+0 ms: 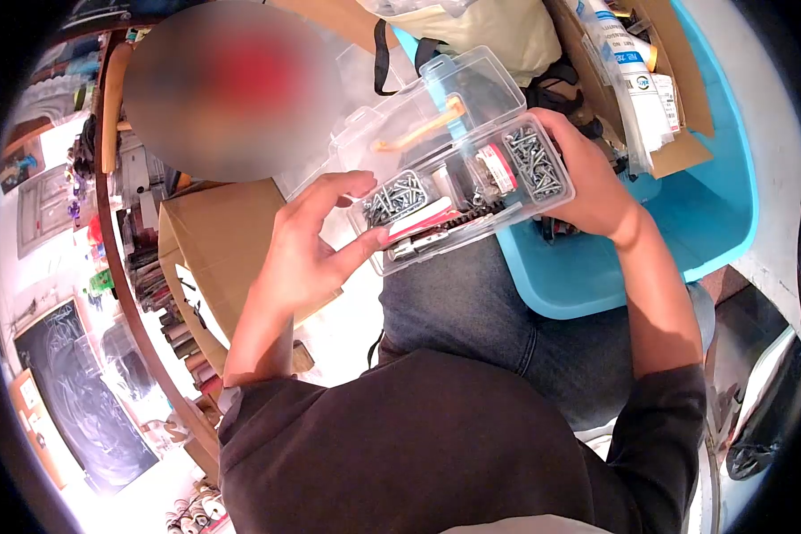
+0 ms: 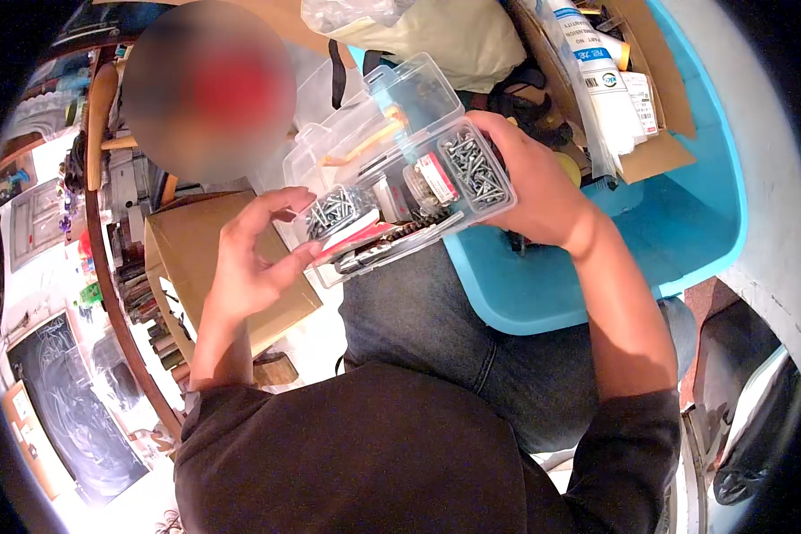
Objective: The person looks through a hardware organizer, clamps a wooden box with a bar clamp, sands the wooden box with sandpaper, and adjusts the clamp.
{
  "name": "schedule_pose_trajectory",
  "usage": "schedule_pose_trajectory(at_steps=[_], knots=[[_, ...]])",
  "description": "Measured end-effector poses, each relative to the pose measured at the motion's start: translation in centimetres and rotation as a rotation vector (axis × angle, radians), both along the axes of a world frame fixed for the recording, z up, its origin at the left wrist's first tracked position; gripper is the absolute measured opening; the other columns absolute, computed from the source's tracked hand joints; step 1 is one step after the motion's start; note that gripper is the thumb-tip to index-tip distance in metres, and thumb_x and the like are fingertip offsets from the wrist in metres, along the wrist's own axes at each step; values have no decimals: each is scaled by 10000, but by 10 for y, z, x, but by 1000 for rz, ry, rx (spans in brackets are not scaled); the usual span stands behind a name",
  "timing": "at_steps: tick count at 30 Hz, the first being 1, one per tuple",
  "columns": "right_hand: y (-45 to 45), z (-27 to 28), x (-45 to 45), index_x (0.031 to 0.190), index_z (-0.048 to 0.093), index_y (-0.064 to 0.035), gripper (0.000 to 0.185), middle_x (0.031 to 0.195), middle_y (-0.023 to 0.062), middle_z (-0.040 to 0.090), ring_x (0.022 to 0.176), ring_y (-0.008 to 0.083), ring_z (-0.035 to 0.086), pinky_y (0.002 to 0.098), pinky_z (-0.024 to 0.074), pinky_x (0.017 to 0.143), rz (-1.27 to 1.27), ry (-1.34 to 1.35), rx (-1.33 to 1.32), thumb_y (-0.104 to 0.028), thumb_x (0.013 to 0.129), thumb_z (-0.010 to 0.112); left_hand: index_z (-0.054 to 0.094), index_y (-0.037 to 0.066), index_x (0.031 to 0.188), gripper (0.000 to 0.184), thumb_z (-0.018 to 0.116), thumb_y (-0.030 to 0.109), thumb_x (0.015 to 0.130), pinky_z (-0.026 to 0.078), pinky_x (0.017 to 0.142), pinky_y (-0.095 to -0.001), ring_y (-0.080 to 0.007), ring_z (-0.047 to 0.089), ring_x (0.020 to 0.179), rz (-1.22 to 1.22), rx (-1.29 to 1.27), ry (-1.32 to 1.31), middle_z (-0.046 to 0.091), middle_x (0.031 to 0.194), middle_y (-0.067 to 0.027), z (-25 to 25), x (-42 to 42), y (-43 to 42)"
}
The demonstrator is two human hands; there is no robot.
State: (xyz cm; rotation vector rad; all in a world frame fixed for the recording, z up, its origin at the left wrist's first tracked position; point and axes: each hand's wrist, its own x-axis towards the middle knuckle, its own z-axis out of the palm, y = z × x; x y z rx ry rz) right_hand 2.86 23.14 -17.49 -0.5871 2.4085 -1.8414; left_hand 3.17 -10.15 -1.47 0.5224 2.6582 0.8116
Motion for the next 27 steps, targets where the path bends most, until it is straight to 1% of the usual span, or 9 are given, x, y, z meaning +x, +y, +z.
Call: schedule_pose_trajectory(at_steps=[2,3,5,9,14,17,21,23,27], knots=[[0,1,0,1483,496,-69,848,1360,180,665,1248,403,659,444,533,1045,0,3,-2,-251,772,921,720,-11,1244,399,815,18,858,560,998,-399,-272,731,1145,-73,37,71,748,1271,-172,2,-4,5],[0,1,0,1485,495,-67,848,1359,182,665,1248,405,659,445,534,1041,-1,5,-5,-253,775,919,720,-11,1244,399,815,18,858,560,998,-399,-272,731,1145,-73,37,71,748,1271,-172,1,-5,6],[1,0,1,1488,492,-66,851,1356,181,665,1249,408,658,445,534,1040,-5,6,6,-255,776,918,742,-17,1209,311,750,-26,898,554,999,-385,-276,729,1138,-146,63,145,749,1255,-176,-3,-8,6],[2,-1,0,1499,484,-65,867,1352,180,665,1252,414,655,444,534,1040,-1,17,11,-269,777,919,754,-12,1175,272,723,-60,909,547,1008,-378,-273,723,1152,-148,58,138,749,1246,-173,-6,-9,2],[2,-1,1,1498,490,-71,878,1364,176,661,1261,406,655,438,532,1045,2,6,-11,-286,768,927,732,-6,1022,117,715,-71,926,536,1000,-369,-267,716,1117,-104,51,90,740,1192,-156,0,-13,2],[2,0,1,1494,496,-77,877,1372,173,659,1264,398,655,435,532,1046,1,-19,-8,-288,762,933,716,-5,992,96,724,-61,914,522,1016,-381,-273,700,1108,-63,107,93,729,1193,-158,-1,-13,-6],[1,3,2,1491,498,-82,878,1373,172,660,1258,386,661,435,533,1044,-18,-37,10,-284,760,939,719,-6,1005,117,744,-41,896,510,1038,-399,-282,685,1123,-47,81,74,721,1220,-170,1,-13,-5],[1,3,2,1490,499,-82,874,1375,170,659,1255,385,661,436,533,1042,-22,-28,10,-284,761,938,727,-7,1043,165,768,-8,884,527,1013,-399,-283,694,1112,-202,-7,202,719,1239,-168,0,-15,-5],[2,3,3,1485,497,-79,874,1354,175,672,1233,387,670,437,534,1030,-26,-19,4,-276,758,940,739,-12,1071,189,769,-4,884,546,979,-389,-284,703,1103,-234,23,259,720,1253,-172,9,-16,21]])
